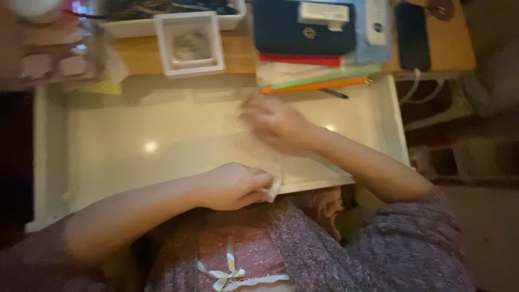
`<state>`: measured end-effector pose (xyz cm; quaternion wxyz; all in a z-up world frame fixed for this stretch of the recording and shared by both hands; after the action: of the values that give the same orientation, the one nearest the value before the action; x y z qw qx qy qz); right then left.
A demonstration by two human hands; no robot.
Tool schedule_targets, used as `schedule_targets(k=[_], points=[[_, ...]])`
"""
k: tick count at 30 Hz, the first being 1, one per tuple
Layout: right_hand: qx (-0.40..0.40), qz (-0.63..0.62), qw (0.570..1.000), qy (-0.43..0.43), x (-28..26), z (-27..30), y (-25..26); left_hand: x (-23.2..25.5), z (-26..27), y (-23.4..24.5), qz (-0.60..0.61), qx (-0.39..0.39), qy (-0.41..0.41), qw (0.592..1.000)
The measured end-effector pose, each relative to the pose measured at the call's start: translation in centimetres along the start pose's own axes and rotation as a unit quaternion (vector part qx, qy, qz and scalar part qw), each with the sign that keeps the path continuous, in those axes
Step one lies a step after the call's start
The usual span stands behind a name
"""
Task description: The person clears items from a white drawer, removes a wipe from a pack, and wipes the interior surface of the drawer by hand before returning a container and a pen.
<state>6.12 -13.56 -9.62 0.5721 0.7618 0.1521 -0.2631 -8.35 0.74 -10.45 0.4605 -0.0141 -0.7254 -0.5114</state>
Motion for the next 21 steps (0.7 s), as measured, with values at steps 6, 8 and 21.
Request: schedule_targets(k=[6, 8, 21], points=[[0.025, 0.223, 0.954, -0.198, 3.1, 9.3, 4.3, 0.3, -0.7, 0.9, 0.021, -0.024, 0.05, 0.998], [0.022, 0.321, 0.923, -0.214, 4.5, 10.9, 5.1, 0.2, -0.9, 0.7, 0.035, -0.027, 0.06, 0.997], [0.136, 0.123, 0.915, -0.359, 16.8, 11.7, 7.5, -0.5, -1.4, 1.5, 0.061, 0.035, 0.074, 0.995]])
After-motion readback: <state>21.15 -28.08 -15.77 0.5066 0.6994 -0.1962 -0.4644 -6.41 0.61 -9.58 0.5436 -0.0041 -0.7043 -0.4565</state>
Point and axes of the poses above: each hand's wrist, its own z-axis away from the middle knuckle, its own y-axis out of the back of the hand, x = y × z, the point moved 2 cm from there along -z, towards the middle knuckle, and after that the axes turned 9 degrees about -z, right-handed, at the moved point
